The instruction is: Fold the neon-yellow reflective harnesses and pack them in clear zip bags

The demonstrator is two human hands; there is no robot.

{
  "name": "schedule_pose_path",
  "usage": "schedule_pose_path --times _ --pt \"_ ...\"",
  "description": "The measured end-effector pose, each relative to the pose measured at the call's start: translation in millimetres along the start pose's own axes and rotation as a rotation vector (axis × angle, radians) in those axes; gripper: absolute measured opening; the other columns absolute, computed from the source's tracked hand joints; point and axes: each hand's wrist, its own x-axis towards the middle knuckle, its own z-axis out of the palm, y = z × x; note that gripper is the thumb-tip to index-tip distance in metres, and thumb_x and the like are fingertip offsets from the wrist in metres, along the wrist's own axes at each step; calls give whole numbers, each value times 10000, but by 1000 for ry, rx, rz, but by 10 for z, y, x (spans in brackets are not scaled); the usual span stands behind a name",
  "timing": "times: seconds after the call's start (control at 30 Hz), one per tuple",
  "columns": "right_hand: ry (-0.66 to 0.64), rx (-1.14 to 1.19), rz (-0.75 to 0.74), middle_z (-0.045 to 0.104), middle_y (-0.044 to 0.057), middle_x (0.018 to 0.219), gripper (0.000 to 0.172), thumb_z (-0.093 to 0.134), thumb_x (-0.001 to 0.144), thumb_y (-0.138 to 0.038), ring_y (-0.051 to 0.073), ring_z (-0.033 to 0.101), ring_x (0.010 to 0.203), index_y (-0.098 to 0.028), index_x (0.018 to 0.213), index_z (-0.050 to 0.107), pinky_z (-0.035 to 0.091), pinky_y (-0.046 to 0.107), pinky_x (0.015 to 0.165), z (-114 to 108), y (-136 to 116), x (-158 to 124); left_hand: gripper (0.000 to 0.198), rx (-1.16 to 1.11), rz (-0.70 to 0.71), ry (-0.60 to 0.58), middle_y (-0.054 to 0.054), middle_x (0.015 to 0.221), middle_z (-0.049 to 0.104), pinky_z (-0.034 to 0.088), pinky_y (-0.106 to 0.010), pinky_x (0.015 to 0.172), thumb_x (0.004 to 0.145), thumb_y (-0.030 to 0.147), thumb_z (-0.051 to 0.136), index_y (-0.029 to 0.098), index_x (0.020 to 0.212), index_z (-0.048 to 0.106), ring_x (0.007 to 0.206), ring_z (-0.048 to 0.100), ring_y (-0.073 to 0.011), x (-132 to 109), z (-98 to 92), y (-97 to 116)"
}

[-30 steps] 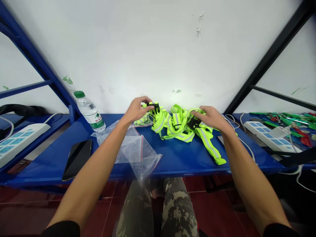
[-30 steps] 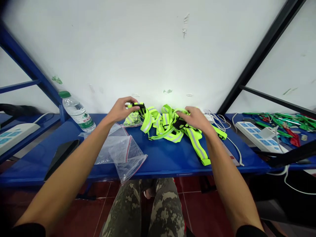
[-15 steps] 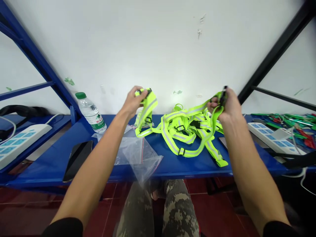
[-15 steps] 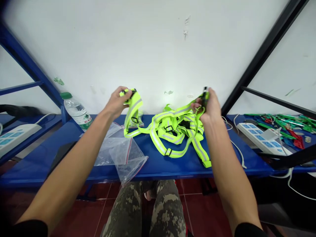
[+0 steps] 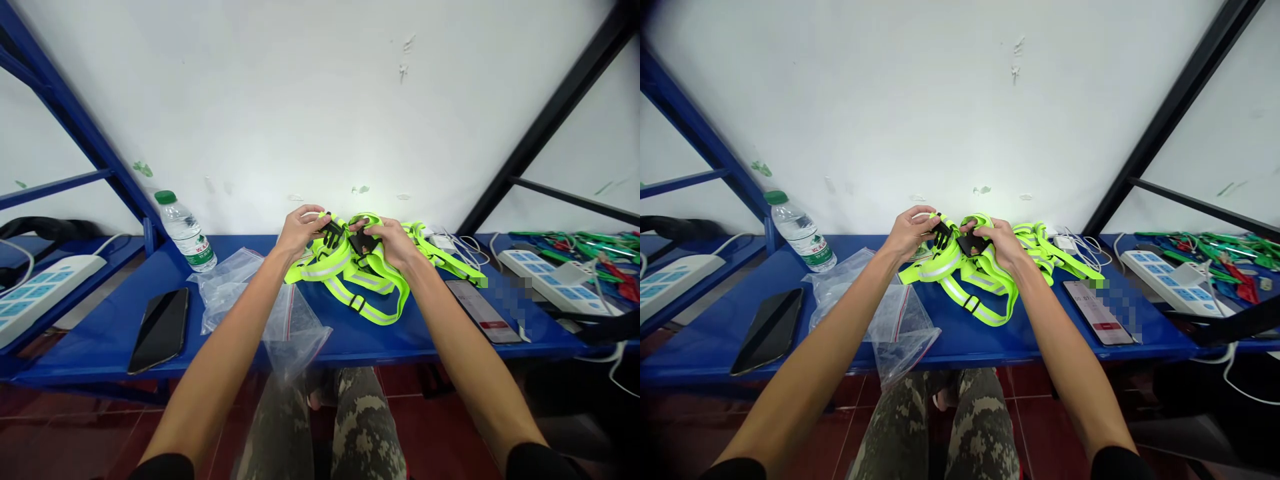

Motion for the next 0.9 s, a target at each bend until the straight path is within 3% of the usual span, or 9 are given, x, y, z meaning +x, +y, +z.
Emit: schedule_pose_path --times 0.1,0.23,0.4,0.5,0.63,0.7,0.77,0.83,0.9 --pt "-3 -101 -26 751 73 917 268 762 673 -389 186 656 741 -157 805 740 478 257 508 -17 -5 -12 499 40 -10 44 -5 802 668 493 -233 610 567 414 866 171 924 617 716 634 -127 5 12 -5" --pt "97 -372 -213 755 62 920 298 800 665 -411 221 685 821 -170 836 761 546 334 707 21 -31 -21 439 115 37 164 -16 740 673 466 -233 584 603 422 837 161 902 648 653 616 -129 65 58 -53" --pt "-116 -839 -422 664 75 1259 370 742 704 -269 311 603 1181 -231 1072 739 457 434 1025 147 -26 -17 468 213 -48 229 10 614 612 353 -225 451 611 418 839 163 933 615 453 490 -95 100 182 -53" --pt "-4 -992 -422 697 100 1166 247 695 746 -271 338 623 1119 -209 979 751 476 447 983 193 5 12 490 195 -116 188 1 650 597 367 -242 452 667 520 790 165 945 597 430 467 -85 61 230 -22" --pt "368 -578 -379 712 42 756 211 688 766 -379 230 668 753 -170 788 709 542 332 659 169 37 133 615 167 -102 33 -88 989 657 511 -285 633 730 641 685 185 1111 528 706 644 -149 -92 220 -47" --pt "493 -278 -311 679 10 681 219 732 712 -374 177 629 628 -167 757 677 504 281 522 129 17 224 709 321 -38 -139 -106 1096 650 522 -289 706 657 541 793 194 1200 497 856 658 -183 -165 200 -91" --pt "555 -50 -189 655 -8 646 227 775 653 -335 147 592 556 -173 737 640 464 257 440 66 -57 318 751 526 22 -305 -90 1042 668 518 -297 730 616 417 841 182 1244 503 875 650 -199 -178 169 -124" --pt "581 63 -77 630 -19 609 259 804 612 -302 136 566 526 -185 719 599 440 248 401 -30 -205 405 640 707 71 -328 -62 916 677 509 -312 728 665 342 794 155 1225 548 806 638 -198 -101 110 -109" --pt "554 64 -45 602 -29 578 287 814 616 -304 127 540 520 -207 716 564 432 246 397 -147 -425 476 448 855 133 -204 -50 854 672 500 -329 736 722 267 710 141 1142 615 761 621 -195 52 4 -21"
